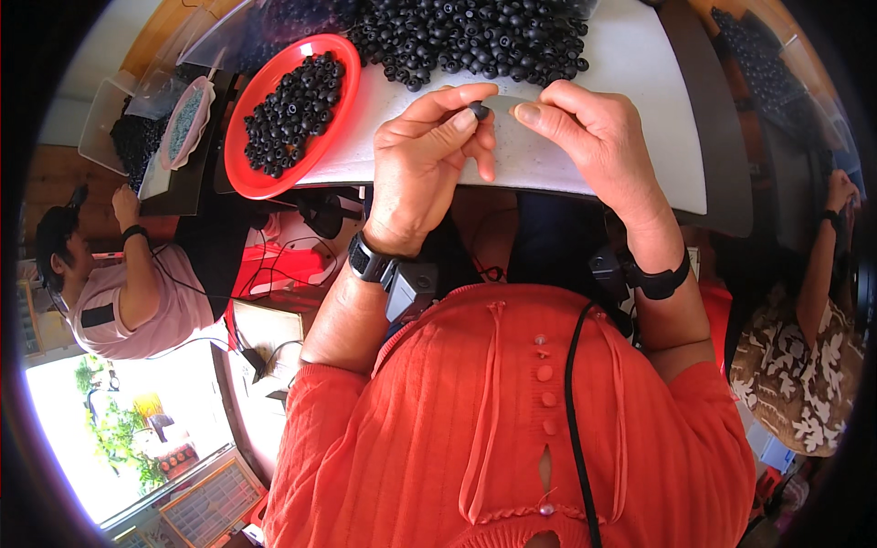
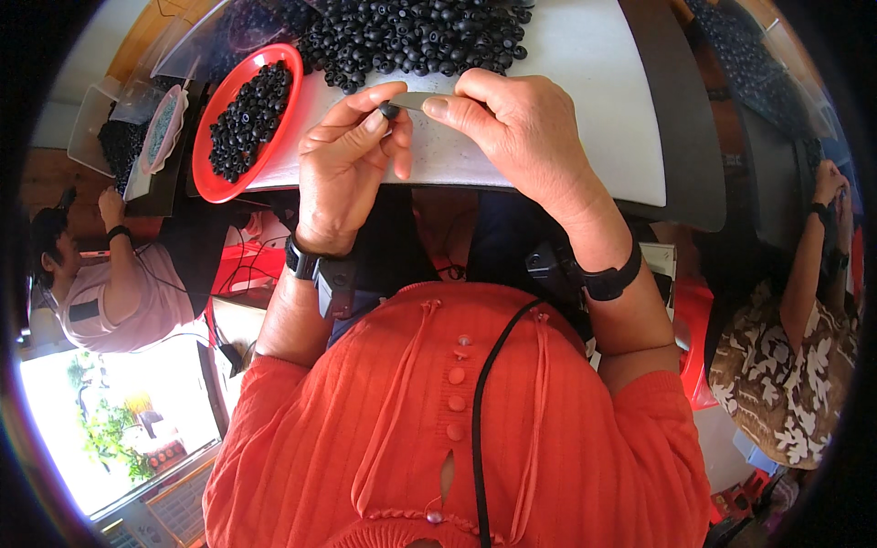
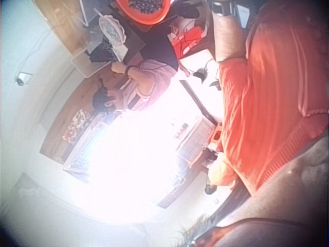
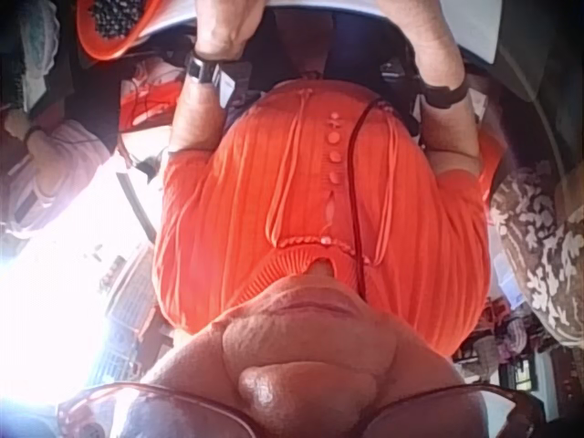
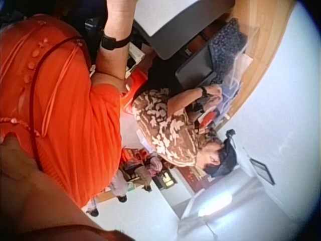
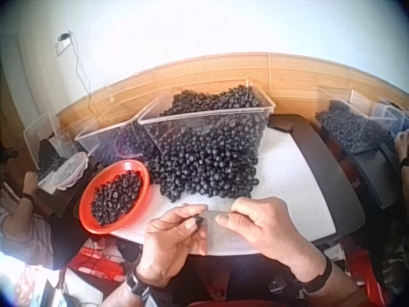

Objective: Sort and inspect small black rubber or plastic components at a workstation.

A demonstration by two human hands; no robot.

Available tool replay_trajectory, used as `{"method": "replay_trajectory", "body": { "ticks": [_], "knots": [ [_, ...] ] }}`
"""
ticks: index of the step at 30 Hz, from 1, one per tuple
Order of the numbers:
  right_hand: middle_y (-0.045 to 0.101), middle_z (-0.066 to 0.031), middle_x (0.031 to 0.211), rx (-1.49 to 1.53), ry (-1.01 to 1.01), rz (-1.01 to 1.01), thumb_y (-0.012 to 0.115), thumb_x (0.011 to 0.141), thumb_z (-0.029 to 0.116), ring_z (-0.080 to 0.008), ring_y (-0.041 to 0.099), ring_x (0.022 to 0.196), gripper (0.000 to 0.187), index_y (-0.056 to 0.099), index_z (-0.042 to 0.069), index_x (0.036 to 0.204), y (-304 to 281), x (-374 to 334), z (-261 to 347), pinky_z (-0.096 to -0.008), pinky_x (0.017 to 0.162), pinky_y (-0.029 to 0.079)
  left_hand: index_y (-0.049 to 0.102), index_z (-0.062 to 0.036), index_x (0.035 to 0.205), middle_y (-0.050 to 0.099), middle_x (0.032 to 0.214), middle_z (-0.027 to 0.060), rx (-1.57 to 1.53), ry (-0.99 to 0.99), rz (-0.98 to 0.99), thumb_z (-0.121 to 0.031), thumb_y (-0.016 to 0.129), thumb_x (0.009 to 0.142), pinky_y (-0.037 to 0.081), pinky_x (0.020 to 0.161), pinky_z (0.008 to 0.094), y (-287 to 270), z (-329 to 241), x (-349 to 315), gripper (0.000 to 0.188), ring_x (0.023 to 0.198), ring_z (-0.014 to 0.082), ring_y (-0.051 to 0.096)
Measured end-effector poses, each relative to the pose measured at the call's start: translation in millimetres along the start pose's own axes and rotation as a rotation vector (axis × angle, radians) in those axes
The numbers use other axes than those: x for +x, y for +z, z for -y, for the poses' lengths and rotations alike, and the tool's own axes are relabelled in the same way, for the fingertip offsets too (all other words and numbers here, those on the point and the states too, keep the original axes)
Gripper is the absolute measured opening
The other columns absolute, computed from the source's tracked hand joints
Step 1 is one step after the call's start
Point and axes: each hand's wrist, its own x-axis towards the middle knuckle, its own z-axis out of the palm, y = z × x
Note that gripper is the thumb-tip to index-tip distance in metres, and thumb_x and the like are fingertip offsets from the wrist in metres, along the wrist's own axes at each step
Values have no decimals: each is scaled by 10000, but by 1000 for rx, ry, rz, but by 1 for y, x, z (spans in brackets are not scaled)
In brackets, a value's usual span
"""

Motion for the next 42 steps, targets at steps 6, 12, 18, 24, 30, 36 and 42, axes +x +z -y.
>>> {"method": "replay_trajectory", "body": {
  "ticks": [6, 12, 18, 24, 30, 36, 42],
  "knots": [
    [536, -86, 534, -4, -11, 4, 723, 961, 392, -236, 531, 477, 376, 678, 65, 781, 0, 0, 0, -375, 499, 407, 662, 81, 1277, 694, 991, 153, 9, -11, -25, -2, 554, 1050, 586, 660, 320, 2, 0, 0, 266, 811, 198, 672],
    [543, -73, 532, -31, -41, -16, 726, 961, 389, -235, 533, 474, 375, 670, 68, 774, 2, -1, -1, -375, 493, 405, 664, 84, 1267, 692, 986, 157, 10, 1, -40, 3, 549, 1049, 589, 656, 323, 3, 1, 0, 259, 806, 199, 672],
    [541, -76, 542, -77, -101, -62, 735, 957, 369, -251, 529, 474, 362, 658, 75, 761, 7, -3, -1, -376, 482, 402, 657, 90, 1237, 694, 976, 166, -11, -23, -24, 8, 543, 1046, 586, 643, 326, -1, 2, 0, 237, 790, 203, 679],
    [539, -73, 554, -132, -179, -117, 763, 939, 352, -249, 503, 470, 364, 632, 77, 738, 11, -8, -2, -373, 477, 392, 656, 96, 1228, 697, 980, 167, 6, -36, -75, 4, 540, 1048, 573, 638, 319, 4, 0, 2, 233, 796, 208, 682],
    [503, -58, 548, 16, -88, -168, 777, 938, 305, -195, 459, 472, 348, 632, 59, 739, 11, -6, 3, -350, 481, 370, 663, 81, 1248, 698, 944, 160, 16, -16, -140, 8, 586, 1025, 559, 600, 307, 9, -5, -1, 246, 723, 192, 670],
    [488, -48, 562, 28, -89, -187, 778, 939, 242, -159, 432, 491, 310, 638, 42, 749, 9, -8, 1, -323, 490, 362, 736, 54, 1154, 691, 915, 75, 570, 284, -259, 44, 615, 975, 526, 604, 247, -9, -61, -11, 216, 706, 115, 624],
    [488, -52, 569, 46, -86, -193, 784, 933, 222, -161, 425, 487, 300, 634, 41, 747, 9, -7, 3, -321, 483, 357, 773, -21, 1065, 647, 966, 69, 1592, 653, -411, 40, 731, 849, 498, 666, 270, -62, -104, -1, 228, 762, 149, 615]
  ]
}}
